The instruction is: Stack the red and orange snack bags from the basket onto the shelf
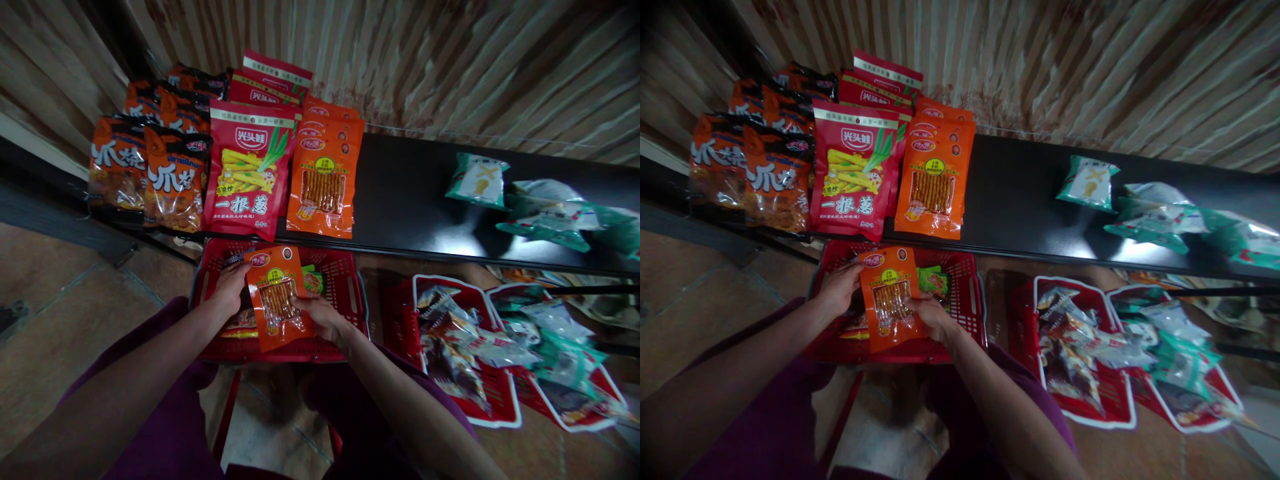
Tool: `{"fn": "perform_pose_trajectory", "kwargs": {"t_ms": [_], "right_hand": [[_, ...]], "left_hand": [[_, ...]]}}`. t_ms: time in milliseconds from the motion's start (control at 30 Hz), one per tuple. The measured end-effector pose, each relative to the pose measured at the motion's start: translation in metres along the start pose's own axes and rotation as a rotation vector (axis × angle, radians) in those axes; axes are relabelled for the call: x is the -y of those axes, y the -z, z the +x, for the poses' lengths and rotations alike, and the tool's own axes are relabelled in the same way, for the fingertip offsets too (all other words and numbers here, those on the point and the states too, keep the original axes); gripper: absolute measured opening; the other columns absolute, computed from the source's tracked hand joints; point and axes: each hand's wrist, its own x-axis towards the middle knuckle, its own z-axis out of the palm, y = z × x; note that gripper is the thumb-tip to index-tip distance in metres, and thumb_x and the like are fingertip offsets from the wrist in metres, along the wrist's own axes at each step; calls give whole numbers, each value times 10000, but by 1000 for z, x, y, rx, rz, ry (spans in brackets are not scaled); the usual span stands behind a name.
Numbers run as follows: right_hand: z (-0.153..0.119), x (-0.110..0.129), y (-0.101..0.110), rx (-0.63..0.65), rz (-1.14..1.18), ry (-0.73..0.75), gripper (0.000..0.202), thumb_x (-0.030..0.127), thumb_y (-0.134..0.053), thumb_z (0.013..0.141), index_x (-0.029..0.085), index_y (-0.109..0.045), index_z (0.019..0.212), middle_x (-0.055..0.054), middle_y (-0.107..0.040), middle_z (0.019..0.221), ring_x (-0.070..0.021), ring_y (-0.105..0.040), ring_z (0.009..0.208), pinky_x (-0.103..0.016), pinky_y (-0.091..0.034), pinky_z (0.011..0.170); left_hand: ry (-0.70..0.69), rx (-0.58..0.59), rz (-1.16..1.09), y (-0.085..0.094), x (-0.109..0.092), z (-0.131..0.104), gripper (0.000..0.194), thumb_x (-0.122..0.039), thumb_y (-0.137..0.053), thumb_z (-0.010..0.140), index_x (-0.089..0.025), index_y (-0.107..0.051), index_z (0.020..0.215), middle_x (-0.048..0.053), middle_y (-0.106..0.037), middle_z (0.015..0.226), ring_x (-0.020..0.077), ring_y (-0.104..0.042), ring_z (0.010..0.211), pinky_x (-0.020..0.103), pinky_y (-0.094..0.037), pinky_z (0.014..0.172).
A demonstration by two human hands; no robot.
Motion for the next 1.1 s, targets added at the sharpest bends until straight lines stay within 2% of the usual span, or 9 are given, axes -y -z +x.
{"fn": "perform_pose_trajectory", "kwargs": {"t_ms": [167, 267, 400, 500, 767, 933, 1100], "right_hand": [[-2, 3, -4, -4, 18, -8, 315, 297, -823, 541, 170, -647, 769, -35, -715, 734, -217, -674, 754, -339, -530, 684], [-2, 3, -5, -21, 23, -8, 288, 294, -811, 569, 171, -637, 763, -32, -711, 728, -203, -674, 747, -328, -535, 688], [-3, 2, -5, 18, 24, -13, 261, 287, -799, 580, 166, -631, 740, -27, -706, 711, -188, -671, 700, -314, -539, 671], [-5, 3, -5, 35, 22, -39, 236, 278, -781, 603, 170, -636, 753, -31, -707, 708, -192, -674, 707, -314, -543, 669], [-4, 10, -7, -33, 52, -2, 200, 310, -749, 658, 199, -627, 770, -45, -721, 773, -225, -681, 831, -328, -551, 681], [-4, 14, -8, -107, 64, 10, 170, 286, -713, 698, 207, -616, 812, -43, -723, 783, -226, -682, 851, -346, -547, 703], [-2, 12, -6, -88, 59, 43, 181, 272, -726, 677, 194, -621, 804, -52, -724, 786, -235, -679, 867, -363, -537, 753]], "left_hand": [[12, -54, -18, 0, -1, 3, 156, -134, -667, 625, -155, -677, 780, 21, -706, 741, 132, -644, 628, 253, -502, 625], [32, -66, -2, 1, -2, 3, 140, -134, -646, 648, -162, -665, 784, 13, -697, 714, 133, -636, 605, 252, -488, 588], [59, -54, 26, 2, -2, 4, 164, -149, -644, 667, -171, -655, 829, 13, -698, 714, 137, -633, 592, 251, -473, 566], [78, -26, 40, 2, -2, 3, 147, -150, -642, 673, -180, -647, 817, 5, -695, 703, 126, -625, 572, 242, -469, 565], [207, 144, 109, 4, 9, -9, 118, -117, -633, 690, -155, -661, 798, 42, -699, 664, 156, -647, 570, 240, -467, 518], [238, 176, 138, 3, 12, -15, 105, -60, -602, 700, -146, -628, 755, 27, -683, 615, 131, -620, 510, 236, -477, 523], [237, 184, 148, 1, 7, -20, 106, -69, -599, 723, -149, -635, 781, 28, -687, 626, 127, -632, 537, 229, -479, 554]]}}
